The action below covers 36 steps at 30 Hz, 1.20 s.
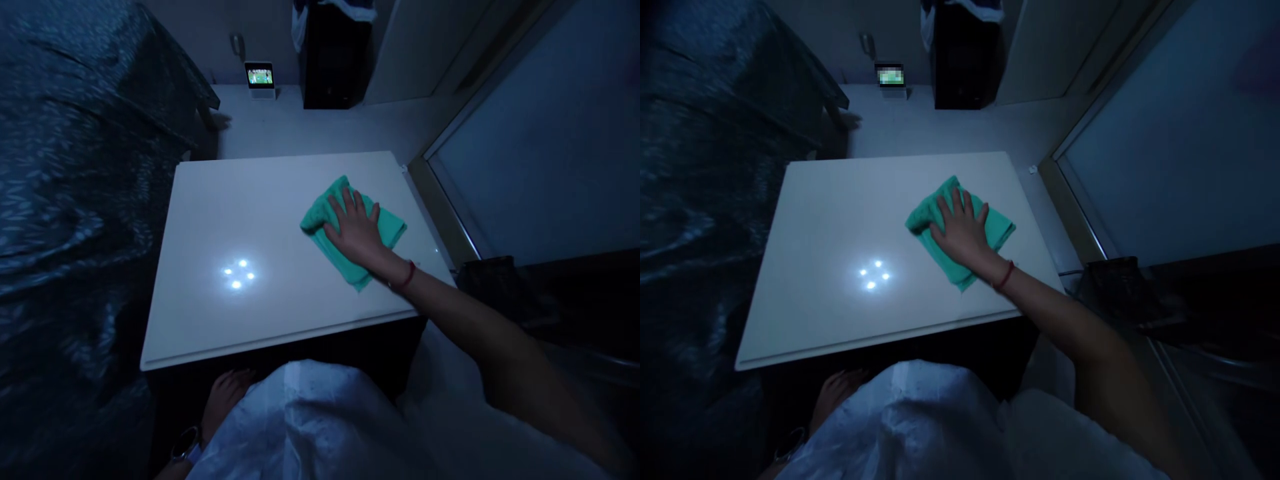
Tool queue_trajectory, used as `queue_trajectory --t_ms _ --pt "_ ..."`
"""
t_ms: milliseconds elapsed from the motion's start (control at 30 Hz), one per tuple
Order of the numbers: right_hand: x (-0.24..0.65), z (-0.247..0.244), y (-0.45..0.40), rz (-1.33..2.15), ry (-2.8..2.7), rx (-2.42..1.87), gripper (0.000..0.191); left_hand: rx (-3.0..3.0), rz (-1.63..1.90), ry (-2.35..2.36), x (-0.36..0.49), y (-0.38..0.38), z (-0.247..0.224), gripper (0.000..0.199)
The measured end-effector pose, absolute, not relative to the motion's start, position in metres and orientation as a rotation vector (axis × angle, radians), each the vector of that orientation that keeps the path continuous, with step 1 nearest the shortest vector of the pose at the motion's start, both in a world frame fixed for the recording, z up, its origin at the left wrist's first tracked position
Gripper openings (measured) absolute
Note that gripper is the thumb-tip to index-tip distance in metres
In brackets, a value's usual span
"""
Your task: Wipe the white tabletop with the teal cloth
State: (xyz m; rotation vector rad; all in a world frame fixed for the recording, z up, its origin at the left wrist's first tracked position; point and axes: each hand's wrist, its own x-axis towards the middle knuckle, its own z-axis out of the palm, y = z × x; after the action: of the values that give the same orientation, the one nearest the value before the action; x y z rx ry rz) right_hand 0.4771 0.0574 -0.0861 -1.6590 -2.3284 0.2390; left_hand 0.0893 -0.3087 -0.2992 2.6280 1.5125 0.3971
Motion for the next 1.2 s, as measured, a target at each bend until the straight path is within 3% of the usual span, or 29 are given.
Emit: queue_trajectory --t_ms 200,367,600,900,1200 --pt "0.499 -0.088 -0.074 0.205 -2.384 -1.616 0.079 2.651 0.448 1.540 0.095 -0.305 -0.291 0.060" --pt "0.517 -0.093 -0.111 0.192 -2.393 -1.602 0.086 2.729 0.405 1.481 0.096 -0.301 -0.285 0.064" --pt "0.516 -0.076 -0.009 0.219 -2.401 -1.725 0.072 2.787 0.508 1.414 0.102 -0.291 -0.267 0.066" --pt "0.474 -0.058 0.175 0.222 -2.279 -2.060 0.075 2.785 0.558 1.382 0.097 -0.294 -0.275 0.067" --pt "0.474 -0.056 0.202 0.271 -2.251 -2.050 0.076 2.760 0.466 1.411 0.088 -0.311 -0.300 0.063"
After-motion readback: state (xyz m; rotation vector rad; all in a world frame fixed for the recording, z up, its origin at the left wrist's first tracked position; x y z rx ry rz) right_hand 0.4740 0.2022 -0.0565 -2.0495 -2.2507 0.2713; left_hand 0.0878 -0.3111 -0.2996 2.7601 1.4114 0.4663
